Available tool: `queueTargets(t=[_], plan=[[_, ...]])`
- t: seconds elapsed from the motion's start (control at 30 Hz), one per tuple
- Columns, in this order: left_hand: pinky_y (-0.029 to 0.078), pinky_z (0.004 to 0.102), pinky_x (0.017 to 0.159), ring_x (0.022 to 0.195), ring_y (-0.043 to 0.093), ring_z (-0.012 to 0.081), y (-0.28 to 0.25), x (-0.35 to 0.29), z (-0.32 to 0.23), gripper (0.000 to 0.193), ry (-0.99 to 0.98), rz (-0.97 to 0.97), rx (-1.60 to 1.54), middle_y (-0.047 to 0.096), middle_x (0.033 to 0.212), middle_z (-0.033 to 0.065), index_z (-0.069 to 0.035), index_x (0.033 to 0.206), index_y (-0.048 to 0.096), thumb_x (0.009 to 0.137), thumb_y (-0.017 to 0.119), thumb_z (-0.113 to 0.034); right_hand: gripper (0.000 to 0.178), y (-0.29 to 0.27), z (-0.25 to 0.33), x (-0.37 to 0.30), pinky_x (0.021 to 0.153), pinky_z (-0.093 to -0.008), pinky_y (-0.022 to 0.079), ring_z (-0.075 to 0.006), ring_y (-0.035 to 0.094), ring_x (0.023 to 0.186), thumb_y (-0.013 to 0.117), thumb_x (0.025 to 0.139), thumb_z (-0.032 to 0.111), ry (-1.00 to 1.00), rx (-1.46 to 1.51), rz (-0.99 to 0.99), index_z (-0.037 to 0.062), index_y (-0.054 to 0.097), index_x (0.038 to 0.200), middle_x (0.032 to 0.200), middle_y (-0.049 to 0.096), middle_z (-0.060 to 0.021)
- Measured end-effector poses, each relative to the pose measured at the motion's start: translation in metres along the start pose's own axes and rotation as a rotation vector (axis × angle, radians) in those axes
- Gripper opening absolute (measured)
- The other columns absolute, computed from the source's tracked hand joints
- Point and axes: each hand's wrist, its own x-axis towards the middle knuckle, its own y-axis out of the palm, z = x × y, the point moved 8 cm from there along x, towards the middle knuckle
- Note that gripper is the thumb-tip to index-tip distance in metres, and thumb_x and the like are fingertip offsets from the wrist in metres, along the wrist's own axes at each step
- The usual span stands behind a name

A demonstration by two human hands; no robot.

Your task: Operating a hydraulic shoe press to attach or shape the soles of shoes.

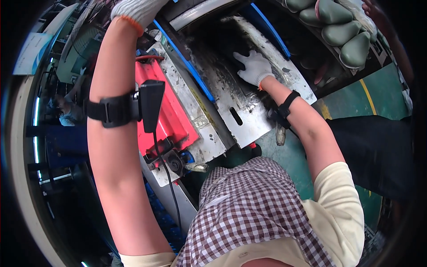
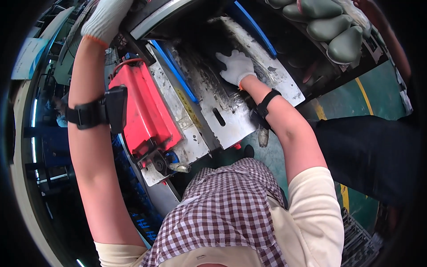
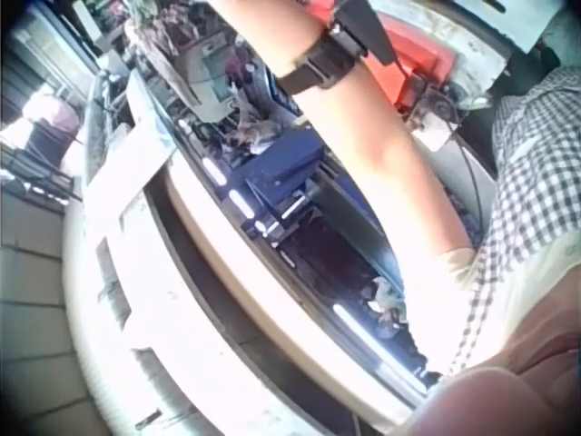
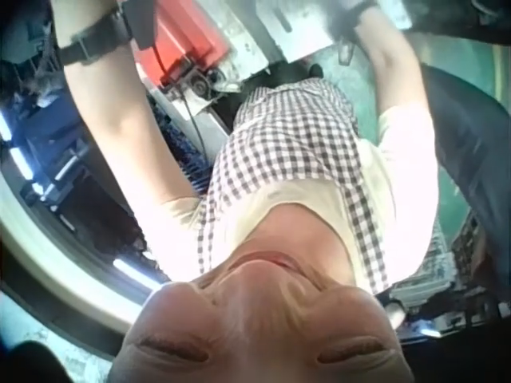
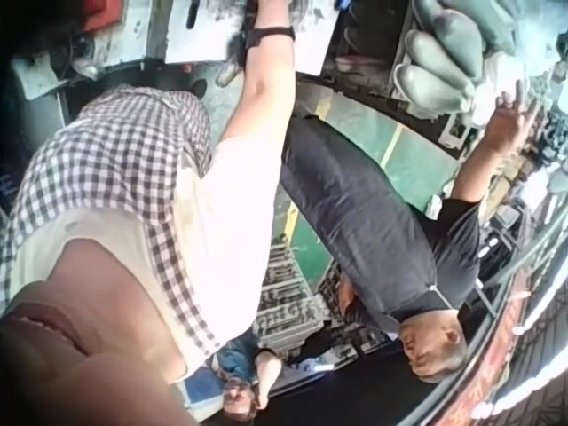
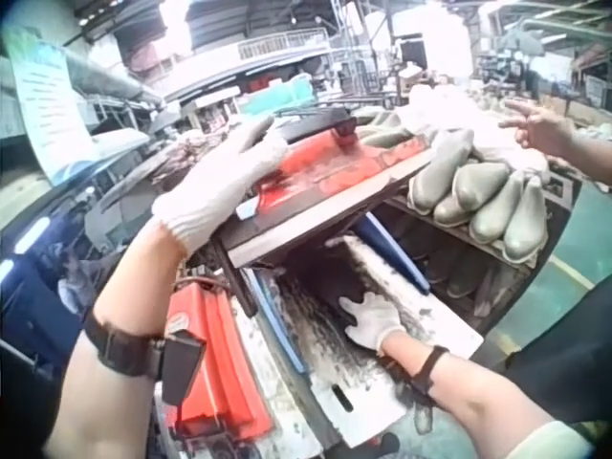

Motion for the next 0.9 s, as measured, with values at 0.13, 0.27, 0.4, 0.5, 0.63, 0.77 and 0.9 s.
queueTargets(t=[0.13,0.27,0.4,0.5,0.63,0.77,0.9], plan=[[0.04,0.0333,0.111,0.13,0.051,0.0235,0.017,0.013,0.006,0.061,0.04,0.028,-0.061,0.054,0.141,0.0171,0.005,0.145,0.046,0.099,0.063,-0.03,0.072,-0.002,-0.01,-0.002,0.105,-0.0459,0.049,-0.0391,0.057,0.123,0.07,0.083,0.034,-0.033,-0.011,0.046,0.0318,0.05,0.153,0.134,0.055,-0.023],[0.041,0.0335,0.11,0.128,0.052,0.0236,0.016,0.007,0.005,0.058,0.062,0.012,-0.02,0.056,0.138,0.0169,0.004,0.143,0.048,0.097,0.065,-0.026,0.067,-0.004,-0.002,-0.001,0.1,-0.0454,0.051,-0.0368,0.059,0.12,0.071,0.083,0.032,-0.047,-0.024,-0.023,0.0337,0.056,0.148,0.132,0.058,-0.0196],[0.041,0.0356,0.11,0.128,0.055,0.0269,0.024,-0.008,0.001,0.062,0.031,0.001,0.012,0.058,0.136,0.0191,0.001,0.144,0.048,0.095,0.066,-0.031,0.072,-0.001,0.0,-0.004,0.104,-0.0452,0.05,-0.0383,0.057,0.127,0.074,0.081,0.034,-0.036,-0.053,-0.046,0.0309,0.053,0.151,0.144,0.053,-0.0217],[0.043,0.0368,0.108,0.124,0.058,0.0292,0.03,-0.023,-0.002,0.06,0.034,-0.053,0.052,0.06,0.133,0.0203,-0.003,0.143,0.051,0.093,0.068,-0.032,0.076,-0.002,-0.001,-0.011,0.106,-0.0448,0.049,-0.0392,0.054,0.132,0.076,0.08,0.037,-0.039,-0.063,-0.095,0.0288,0.051,0.151,0.151,0.048,-0.0217],[0.046,0.0391,0.107,0.121,0.06,0.0321,0.053,-0.048,-0.009,0.059,0.018,-0.091,0.035,0.061,0.127,0.0211,-0.003,0.141,0.052,0.089,0.072,-0.025,0.077,0.005,-0.011,-0.013,0.106,-0.0449,0.05,-0.0397,0.054,0.133,0.077,0.077,0.037,0.035,0.016,-0.057,0.027,0.053,0.149,0.154,0.046,-0.02],[0.045,0.0453,0.109,0.124,0.057,0.0412,0.082,-0.076,-0.015,0.056,0.189,-0.161,0.109,0.06,0.129,0.0239,0.0,0.136,0.056,0.085,0.071,-0.018,0.067,0.015,-0.015,-0.008,0.105,-0.046,0.051,-0.039,0.056,0.131,0.071,0.08,0.032,0.069,0.005,0.0,0.0228,0.056,0.145,0.151,0.049,-0.0187],[0.045,0.0442,0.108,0.123,0.058,0.0373,0.11,-0.102,-0.018,0.059,0.265,-0.188,0.21,0.061,0.13,0.0205,-0.003,0.139,0.054,0.085,0.073,-0.017,0.064,0.022,-0.02,-0.011,0.106,-0.0442,0.051,-0.0324,0.055,0.135,0.063,0.086,0.049,0.02,-0.07,-0.192,0.021,0.058,0.143,0.146,0.059,-0.0139]])
